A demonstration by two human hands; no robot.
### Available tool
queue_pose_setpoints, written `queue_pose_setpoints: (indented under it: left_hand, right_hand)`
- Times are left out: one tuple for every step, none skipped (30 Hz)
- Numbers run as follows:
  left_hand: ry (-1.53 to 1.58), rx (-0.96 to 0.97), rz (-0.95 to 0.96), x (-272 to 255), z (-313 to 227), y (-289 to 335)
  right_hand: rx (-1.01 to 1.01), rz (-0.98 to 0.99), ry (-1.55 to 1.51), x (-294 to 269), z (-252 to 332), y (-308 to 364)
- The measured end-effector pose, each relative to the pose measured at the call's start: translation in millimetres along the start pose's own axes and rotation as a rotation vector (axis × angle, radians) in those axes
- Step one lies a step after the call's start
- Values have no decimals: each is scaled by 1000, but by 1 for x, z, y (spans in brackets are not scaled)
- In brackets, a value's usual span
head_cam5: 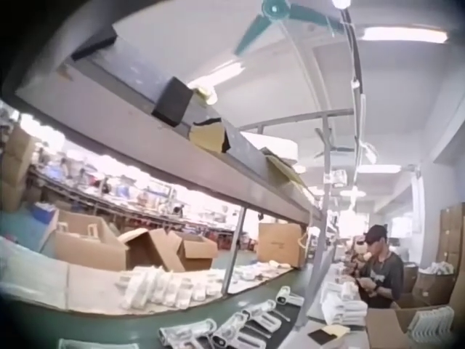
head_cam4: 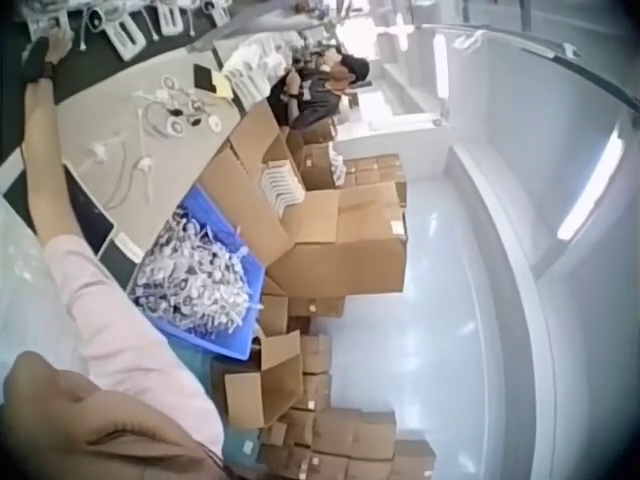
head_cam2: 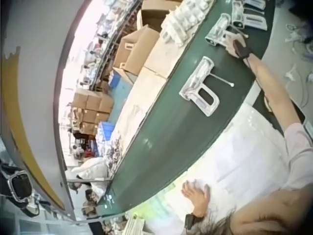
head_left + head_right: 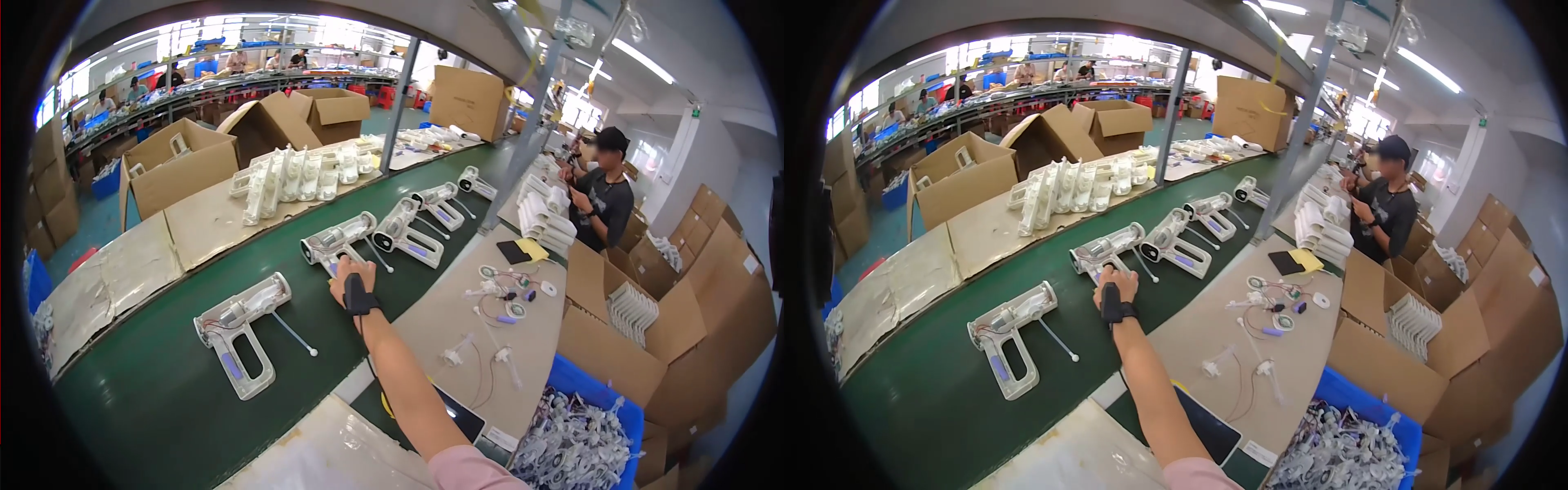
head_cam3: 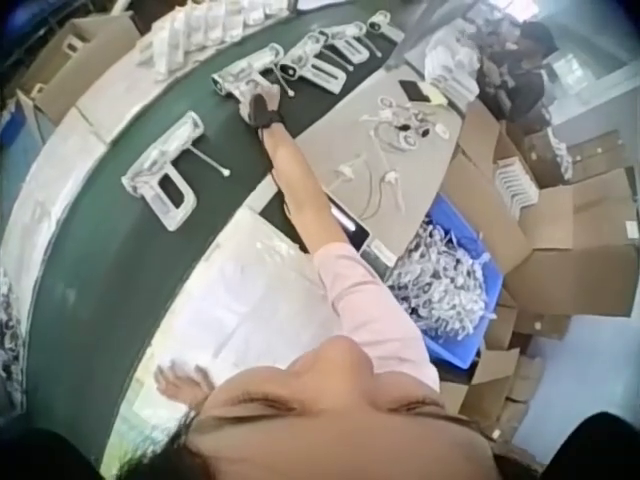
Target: The person picks up a pump and a circuit board from a bin, places them into a plastic housing, and connects the wires. They then fit a nozzle and a battery into the housing, arrange the internal components, and place the unit onto a conveyor belt.
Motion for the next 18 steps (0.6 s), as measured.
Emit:
queue_pose_setpoints:
  left_hand:
    - [8,7,15,-3,-1,-1]
    - [7,14,17,-4,1,2]
    - [-2,14,13,-5,4,5]
    - [-12,13,9,-7,6,7]
    - [-15,16,6,-10,7,9]
    - [-18,20,35,-11,4,6]
    - [-19,25,62,-10,2,5]
    - [-15,26,53,-7,1,7]
    - [29,13,51,-3,-2,6]
    - [73,3,52,-2,-4,8]
    - [86,16,49,-7,-7,8]
    - [57,9,40,-17,-6,8]
    - [29,2,32,-24,-4,10]
    - [35,15,32,-21,4,15]
    - [217,19,-16,-16,18,21]
    - [405,22,-62,-12,26,26]
    - [411,33,-62,-9,27,38]
    - [790,-198,10,-7,30,59]
  right_hand:
    - [13,15,2,-5,9,6]
    - [-12,-10,9,1,11,8]
    - [-27,-35,-5,-2,15,9]
    - [-6,22,-17,-5,14,12]
    - [15,77,-29,-9,12,17]
    - [12,71,-30,-16,12,21]
    - [24,111,-53,-22,13,27]
    - [36,150,-73,-28,15,33]
    - [43,140,-64,-37,14,39]
    - [27,158,-80,-43,17,46]
    - [12,176,-95,-49,20,51]
    - [21,175,-112,-56,26,58]
    - [-28,104,-79,-66,31,69]
    - [-67,77,-99,-77,28,77]
    - [-109,48,-126,-88,24,83]
    - [-220,-139,-124,-100,19,93]
    - [-212,-145,-116,-107,9,102]
    - [-256,-89,-201,-121,9,114]
Point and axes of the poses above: each hand's wrist, its own y-axis away from the middle knuckle, its own x-axis out of the palm, z = x × y, the point moved 3 cm from there along -y, towards the middle knuckle, and after that the axes turned 2 degrees about -y, right-handed, at the moved point
